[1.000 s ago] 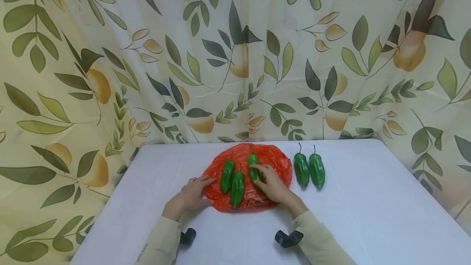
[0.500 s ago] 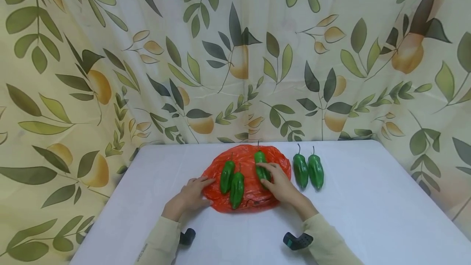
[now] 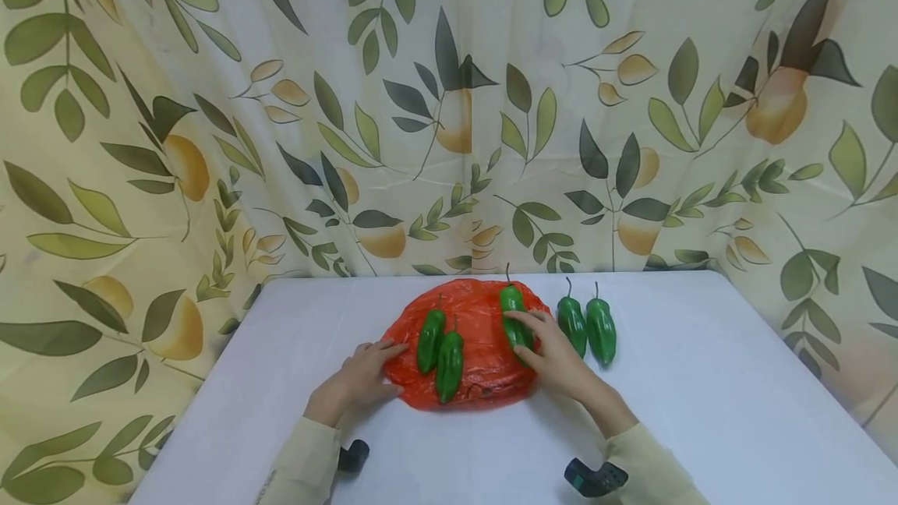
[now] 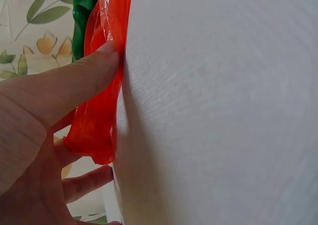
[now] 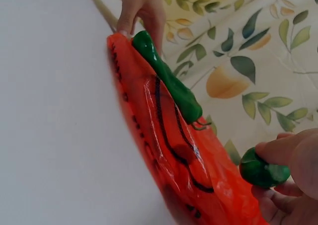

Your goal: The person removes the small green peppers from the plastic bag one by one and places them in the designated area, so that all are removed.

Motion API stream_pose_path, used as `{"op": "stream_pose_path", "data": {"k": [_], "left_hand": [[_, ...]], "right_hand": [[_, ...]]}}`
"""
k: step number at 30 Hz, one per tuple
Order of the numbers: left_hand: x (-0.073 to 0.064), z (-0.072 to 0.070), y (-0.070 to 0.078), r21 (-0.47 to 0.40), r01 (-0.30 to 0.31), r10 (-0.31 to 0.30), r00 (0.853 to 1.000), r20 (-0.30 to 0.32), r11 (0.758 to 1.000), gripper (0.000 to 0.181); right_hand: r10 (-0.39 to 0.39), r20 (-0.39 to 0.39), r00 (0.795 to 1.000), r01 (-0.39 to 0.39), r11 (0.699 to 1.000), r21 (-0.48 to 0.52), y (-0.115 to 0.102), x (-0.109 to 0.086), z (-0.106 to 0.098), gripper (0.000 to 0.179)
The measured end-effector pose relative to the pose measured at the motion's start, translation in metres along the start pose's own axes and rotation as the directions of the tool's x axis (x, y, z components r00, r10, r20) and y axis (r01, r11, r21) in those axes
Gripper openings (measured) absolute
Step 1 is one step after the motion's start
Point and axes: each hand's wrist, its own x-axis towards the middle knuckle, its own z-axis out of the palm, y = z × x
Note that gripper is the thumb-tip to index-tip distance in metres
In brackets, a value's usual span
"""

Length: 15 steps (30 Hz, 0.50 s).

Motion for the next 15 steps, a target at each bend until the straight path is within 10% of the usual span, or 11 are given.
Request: {"op": "stream_pose_path", "data": {"k": [15], "left_hand": [[-0.001,-0.001,0.001,0.0,-0.001,0.001,1.0,-0.001,1.0,0.073]], "right_hand": [[-0.042,-0.06,0.997,0.04,0.998,-0.04,0.007,-0.017,-0.024,0.054]]}}
